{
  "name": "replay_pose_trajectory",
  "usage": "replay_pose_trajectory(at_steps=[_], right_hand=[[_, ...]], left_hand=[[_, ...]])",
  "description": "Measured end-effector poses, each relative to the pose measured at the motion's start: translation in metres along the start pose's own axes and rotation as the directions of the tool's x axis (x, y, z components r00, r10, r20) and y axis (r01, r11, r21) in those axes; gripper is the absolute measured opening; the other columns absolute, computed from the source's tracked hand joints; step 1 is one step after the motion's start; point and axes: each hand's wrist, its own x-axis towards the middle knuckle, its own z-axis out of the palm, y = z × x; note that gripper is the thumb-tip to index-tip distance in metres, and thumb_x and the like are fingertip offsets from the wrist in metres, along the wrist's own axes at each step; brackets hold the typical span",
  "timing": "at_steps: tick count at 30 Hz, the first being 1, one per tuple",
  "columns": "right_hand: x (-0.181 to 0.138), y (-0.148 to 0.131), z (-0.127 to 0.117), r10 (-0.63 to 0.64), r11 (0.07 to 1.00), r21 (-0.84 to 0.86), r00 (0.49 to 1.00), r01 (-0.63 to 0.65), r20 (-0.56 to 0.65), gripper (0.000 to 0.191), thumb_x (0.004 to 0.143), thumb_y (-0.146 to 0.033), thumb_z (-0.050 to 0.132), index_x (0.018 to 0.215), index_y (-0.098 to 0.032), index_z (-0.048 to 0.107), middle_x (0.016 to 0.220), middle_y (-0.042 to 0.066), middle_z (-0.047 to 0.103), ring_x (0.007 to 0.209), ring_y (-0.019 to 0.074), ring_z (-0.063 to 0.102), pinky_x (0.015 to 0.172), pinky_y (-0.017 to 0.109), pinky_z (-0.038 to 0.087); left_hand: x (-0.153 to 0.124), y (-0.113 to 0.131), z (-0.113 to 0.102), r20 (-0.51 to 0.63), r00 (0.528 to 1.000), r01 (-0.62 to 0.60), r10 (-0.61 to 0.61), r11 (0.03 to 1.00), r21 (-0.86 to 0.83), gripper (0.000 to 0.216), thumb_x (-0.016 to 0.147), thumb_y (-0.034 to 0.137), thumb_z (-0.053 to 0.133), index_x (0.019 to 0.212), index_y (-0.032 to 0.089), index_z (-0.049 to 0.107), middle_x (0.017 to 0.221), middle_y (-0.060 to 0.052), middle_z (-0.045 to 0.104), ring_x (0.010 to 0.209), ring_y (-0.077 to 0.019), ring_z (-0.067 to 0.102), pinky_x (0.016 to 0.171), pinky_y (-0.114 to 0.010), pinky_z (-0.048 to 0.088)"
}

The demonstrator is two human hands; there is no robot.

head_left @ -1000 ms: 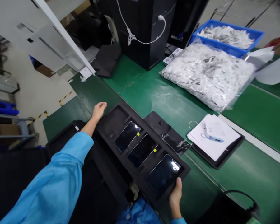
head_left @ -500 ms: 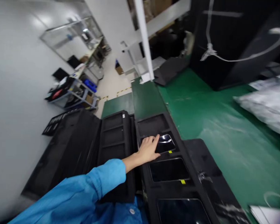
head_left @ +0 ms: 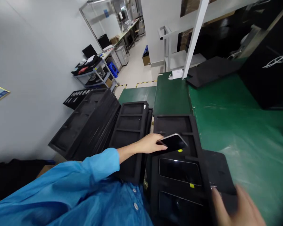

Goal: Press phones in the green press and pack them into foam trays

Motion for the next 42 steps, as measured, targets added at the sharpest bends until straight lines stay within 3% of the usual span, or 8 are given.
replay_pose_trajectory(at_steps=[4, 10, 21, 25, 28, 32, 36, 42], right_hand=[[0.095, -0.046, 0.023, 0.144, 0.975, -0.197, 0.964, -0.101, 0.222, 0.074, 0.094, -0.047, 0.047, 0.146, 0.005, 0.037, 0.142, 0.030, 0.046, 0.131, 0.0436, 0.048, 0.106, 0.053, 0.043], [0.154, -0.058, 0.060, 0.274, 0.932, -0.337, 0.868, -0.133, 0.414, 0.059, 0.102, -0.038, 0.039, 0.142, 0.004, 0.042, 0.121, 0.030, 0.062, 0.118, 0.0401, 0.060, 0.100, 0.047, 0.046], [0.151, -0.035, 0.053, 0.322, 0.926, -0.327, 0.845, -0.188, 0.427, 0.064, 0.099, -0.045, 0.031, 0.137, 0.003, 0.050, 0.126, 0.033, 0.058, 0.120, 0.0434, 0.057, 0.096, 0.047, 0.046], [0.145, -0.083, 0.055, -0.106, 0.924, -0.348, 0.982, 0.156, 0.158, 0.074, 0.095, -0.049, 0.036, 0.146, 0.004, 0.039, 0.147, 0.028, 0.042, 0.136, 0.0401, 0.041, 0.110, 0.049, 0.036], [0.144, -0.150, 0.086, -0.527, 0.660, -0.413, 0.779, 0.627, 0.341, 0.057, 0.097, -0.040, 0.041, 0.140, -0.005, 0.052, 0.151, 0.017, 0.043, 0.142, 0.0369, 0.030, 0.117, 0.051, 0.025], [0.134, -0.216, 0.155, -0.353, 0.317, -0.338, 0.441, 0.886, 0.825, 0.045, 0.095, -0.014, 0.040, 0.132, -0.002, 0.061, 0.147, 0.020, 0.048, 0.142, 0.0362, 0.034, 0.119, 0.054, 0.017], [0.116, -0.222, 0.197, 0.019, 0.225, -0.430, 0.437, 0.874, 0.899, 0.048, 0.092, -0.008, 0.040, 0.136, 0.004, 0.055, 0.140, 0.025, 0.052, 0.142, 0.0350, 0.037, 0.121, 0.054, 0.010], [0.109, -0.213, 0.198, 0.039, 0.232, -0.457, 0.461, 0.859, 0.887, 0.050, 0.087, -0.011, 0.051, 0.135, 0.002, 0.057, 0.143, 0.026, 0.049, 0.145, 0.0352, 0.032, 0.122, 0.053, 0.008]], left_hand=[[-0.098, -0.022, -0.004, 0.131, 0.982, 0.182, -0.134, 0.846, -0.501, 0.041, 0.080, 0.050, 0.072, 0.093, 0.011, 0.067, 0.087, -0.005, 0.069, 0.080, -0.0196, 0.063, 0.072, -0.026, 0.048], [-0.202, -0.069, 0.014, 0.085, 0.829, 0.457, -0.553, 0.583, -0.672, 0.059, 0.062, 0.063, 0.080, 0.090, 0.012, 0.069, 0.085, -0.005, 0.066, 0.082, -0.0214, 0.058, 0.074, -0.029, 0.045], [-0.231, -0.110, 0.031, 0.181, 0.734, 0.477, -0.654, 0.308, -0.823, 0.058, 0.059, 0.059, 0.082, 0.092, 0.013, 0.068, 0.091, -0.006, 0.070, 0.089, -0.0252, 0.062, 0.081, -0.032, 0.048], [-0.236, -0.124, 0.036, 0.218, 0.749, 0.487, -0.626, 0.298, -0.821, 0.055, 0.063, 0.056, 0.079, 0.095, 0.013, 0.067, 0.089, -0.004, 0.069, 0.088, -0.0240, 0.063, 0.077, -0.030, 0.048], [-0.237, -0.131, 0.037, 0.227, 0.755, 0.491, -0.615, 0.300, -0.818, 0.058, 0.063, 0.056, 0.079, 0.100, 0.013, 0.066, 0.090, -0.003, 0.068, 0.088, -0.0240, 0.063, 0.075, -0.029, 0.049], [-0.236, -0.131, 0.035, 0.205, 0.758, 0.500, -0.619, 0.350, -0.792, 0.054, 0.067, 0.055, 0.074, 0.101, 0.014, 0.064, 0.095, -0.004, 0.067, 0.093, -0.0251, 0.062, 0.078, -0.030, 0.049], [-0.236, -0.124, 0.029, 0.176, 0.798, 0.469, -0.577, 0.409, -0.783, 0.050, 0.065, 0.056, 0.070, 0.092, 0.013, 0.064, 0.090, -0.004, 0.066, 0.090, -0.0251, 0.061, 0.076, -0.031, 0.048], [-0.251, -0.119, 0.009, 0.076, 0.857, 0.373, -0.510, 0.510, -0.775, 0.038, 0.072, 0.049, 0.065, 0.087, 0.013, 0.062, 0.084, -0.002, 0.066, 0.083, -0.0215, 0.061, 0.072, -0.027, 0.044]])
